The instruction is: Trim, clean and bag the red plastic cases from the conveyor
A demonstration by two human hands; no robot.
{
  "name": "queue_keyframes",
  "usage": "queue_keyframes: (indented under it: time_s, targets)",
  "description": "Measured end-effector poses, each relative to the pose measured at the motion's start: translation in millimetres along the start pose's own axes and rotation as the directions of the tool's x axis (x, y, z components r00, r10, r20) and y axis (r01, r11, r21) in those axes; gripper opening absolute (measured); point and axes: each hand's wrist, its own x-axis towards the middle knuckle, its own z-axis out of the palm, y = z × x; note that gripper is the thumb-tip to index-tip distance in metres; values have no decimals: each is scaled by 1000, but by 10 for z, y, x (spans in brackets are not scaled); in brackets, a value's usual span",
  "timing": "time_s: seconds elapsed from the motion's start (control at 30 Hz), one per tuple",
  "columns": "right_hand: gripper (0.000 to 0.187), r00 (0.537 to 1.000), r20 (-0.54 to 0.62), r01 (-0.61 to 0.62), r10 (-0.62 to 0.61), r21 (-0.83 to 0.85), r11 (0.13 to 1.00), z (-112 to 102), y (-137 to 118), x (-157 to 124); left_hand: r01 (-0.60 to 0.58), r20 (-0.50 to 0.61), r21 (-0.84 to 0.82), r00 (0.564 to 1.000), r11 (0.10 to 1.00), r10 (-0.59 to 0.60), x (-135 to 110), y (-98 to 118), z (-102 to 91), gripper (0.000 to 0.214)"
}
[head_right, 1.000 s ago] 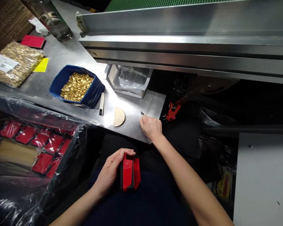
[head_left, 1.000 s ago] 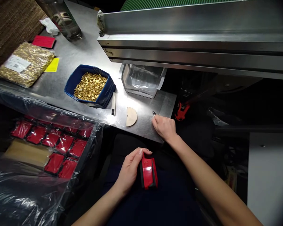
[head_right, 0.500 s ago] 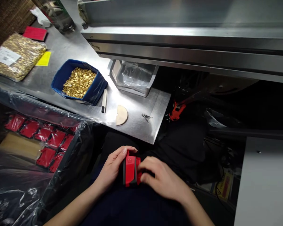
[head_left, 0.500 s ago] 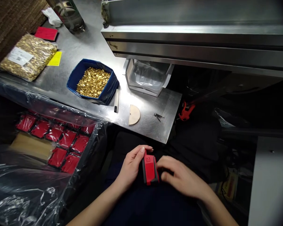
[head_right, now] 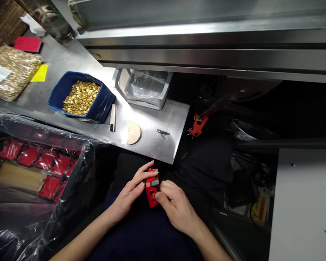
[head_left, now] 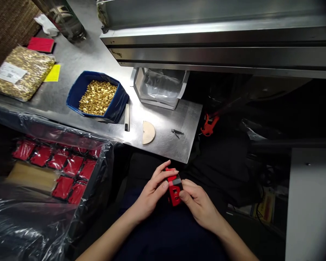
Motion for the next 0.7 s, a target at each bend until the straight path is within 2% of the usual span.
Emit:
queue_keyframes:
  time_s: [0.1,0.2,0.37,0.47,0.53,0.63,0.7]
  targets:
    - [46,1000,-11,-12,12,-31,999,11,-73,0,-23,-13,-28,1000,999,22,11,-8,43,35]
    - [41,1000,-15,-14,13,-79,997,74,-117,-1,-21,-114,-54,993,998,15,65,-9,122,31]
    - [41,999,-14,-39,38,-106,994,195,-138,-6,112,-258,-99,957,989,-134,139,-18,194,47]
    - [50,997,-3,-83,83,-101,991,179,-112,-10,169,-241,-135,950,976,-198,132,-36,177,54]
    - [53,986,-62,-161,157,-74,984,131,-68,-10,184,-211,-137,955,973,-210,117,-41,155,54]
    - [57,943,-174,-288,283,-7,958,48,11,-6,175,-169,-103,967,979,-190,99,-36,116,53]
    - [60,932,-165,-328,324,2,945,6,32,-7,139,-126,-53,981,989,-145,94,-38,89,45]
